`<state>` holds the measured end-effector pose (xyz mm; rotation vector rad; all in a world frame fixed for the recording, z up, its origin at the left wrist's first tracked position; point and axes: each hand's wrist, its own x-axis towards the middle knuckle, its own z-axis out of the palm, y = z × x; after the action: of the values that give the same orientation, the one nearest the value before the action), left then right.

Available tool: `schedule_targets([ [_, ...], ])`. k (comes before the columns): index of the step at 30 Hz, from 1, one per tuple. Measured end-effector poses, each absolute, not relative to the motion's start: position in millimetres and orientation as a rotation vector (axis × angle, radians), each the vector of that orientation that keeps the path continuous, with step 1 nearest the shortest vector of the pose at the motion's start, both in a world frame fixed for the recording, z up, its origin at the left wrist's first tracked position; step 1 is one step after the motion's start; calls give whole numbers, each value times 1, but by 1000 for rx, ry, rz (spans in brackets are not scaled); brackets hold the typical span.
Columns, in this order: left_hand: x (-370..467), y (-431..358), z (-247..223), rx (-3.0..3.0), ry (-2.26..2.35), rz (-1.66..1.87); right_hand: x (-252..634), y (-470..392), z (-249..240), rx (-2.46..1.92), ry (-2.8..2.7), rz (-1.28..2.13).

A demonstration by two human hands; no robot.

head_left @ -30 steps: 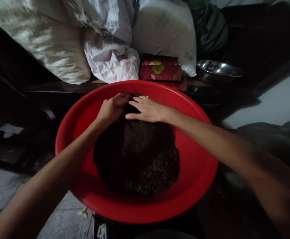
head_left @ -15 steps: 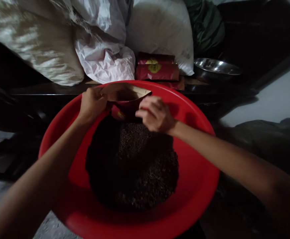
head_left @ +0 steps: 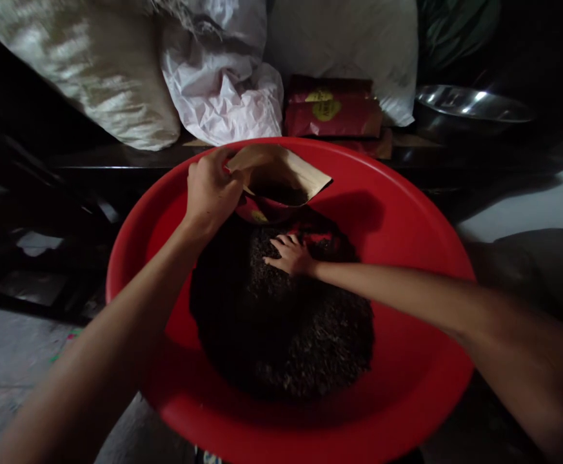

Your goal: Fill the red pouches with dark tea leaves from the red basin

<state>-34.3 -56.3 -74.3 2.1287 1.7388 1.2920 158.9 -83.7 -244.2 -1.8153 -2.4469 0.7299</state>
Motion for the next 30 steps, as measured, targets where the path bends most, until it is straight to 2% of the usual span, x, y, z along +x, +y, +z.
schedule_targets([
  [5, -39, -49, -77, 2125, 1751, 1284, 144, -114, -227, -1480, -2593, 1060],
  [12, -44, -54, -76, 2129, 1768, 1303, 154, -151, -189, -1139, -2721, 927],
  [15, -45, -57, -75, 2123, 1772, 1285, 165, -169, -157, -985, -2730, 811],
  [18, -44, -58, -75, 2137, 1718, 1321, 177, -169, -104, -803, -2571, 649],
  [23, -40, -61, -76, 2096, 1528, 1322, 179, -102, -24, -789, -2399, 164],
  [27, -40, -62, -75, 2000, 1580, 1320, 179, -59, -11, -817, -2555, -13],
  [30, -42, -60, -76, 2042, 1689, 1345, 193, -84, -18, -848, -2357, -174],
])
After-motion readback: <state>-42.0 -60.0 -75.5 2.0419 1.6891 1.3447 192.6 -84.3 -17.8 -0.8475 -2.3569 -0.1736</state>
